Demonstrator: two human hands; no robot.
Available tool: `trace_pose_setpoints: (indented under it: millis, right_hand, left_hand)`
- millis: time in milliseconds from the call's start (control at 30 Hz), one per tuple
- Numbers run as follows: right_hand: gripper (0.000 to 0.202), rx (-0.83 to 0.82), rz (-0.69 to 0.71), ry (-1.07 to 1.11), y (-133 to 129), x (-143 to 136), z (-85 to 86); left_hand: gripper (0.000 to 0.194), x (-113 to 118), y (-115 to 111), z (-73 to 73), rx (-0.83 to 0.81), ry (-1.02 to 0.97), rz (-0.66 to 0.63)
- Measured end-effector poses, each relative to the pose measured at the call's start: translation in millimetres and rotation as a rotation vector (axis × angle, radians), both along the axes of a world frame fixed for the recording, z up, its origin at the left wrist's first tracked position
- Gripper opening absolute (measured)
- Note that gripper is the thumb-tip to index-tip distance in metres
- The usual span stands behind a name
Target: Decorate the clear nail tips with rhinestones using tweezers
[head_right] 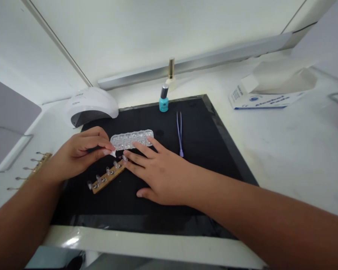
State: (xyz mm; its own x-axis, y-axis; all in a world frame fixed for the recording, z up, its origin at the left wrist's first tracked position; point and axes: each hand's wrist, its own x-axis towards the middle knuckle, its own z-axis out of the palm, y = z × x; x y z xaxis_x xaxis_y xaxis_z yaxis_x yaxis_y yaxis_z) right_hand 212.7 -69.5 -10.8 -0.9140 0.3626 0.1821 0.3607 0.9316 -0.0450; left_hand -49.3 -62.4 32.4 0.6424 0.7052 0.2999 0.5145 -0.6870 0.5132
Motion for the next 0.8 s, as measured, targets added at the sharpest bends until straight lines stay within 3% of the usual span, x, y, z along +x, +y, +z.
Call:
trace_pose_setpoints:
  millis: [200,500,800]
  right_hand:
    - [0.046,0.028,0.012,0.045,-5,7,18.7]
    - [0.059,0.036,0.004,0.010,-19,-8,9.8]
    - [0.065,0.023,-0.040,0.004,-21,-21,2.2]
  left_hand:
    - [0.016,5,-7,16.6,-0.097,0.086,-0.067]
    - [0.016,6,-2,0.8,-0.151,0.164,-0.125]
    - [0.016,4,0,-4.7,-0.162,0.151,-0.179]
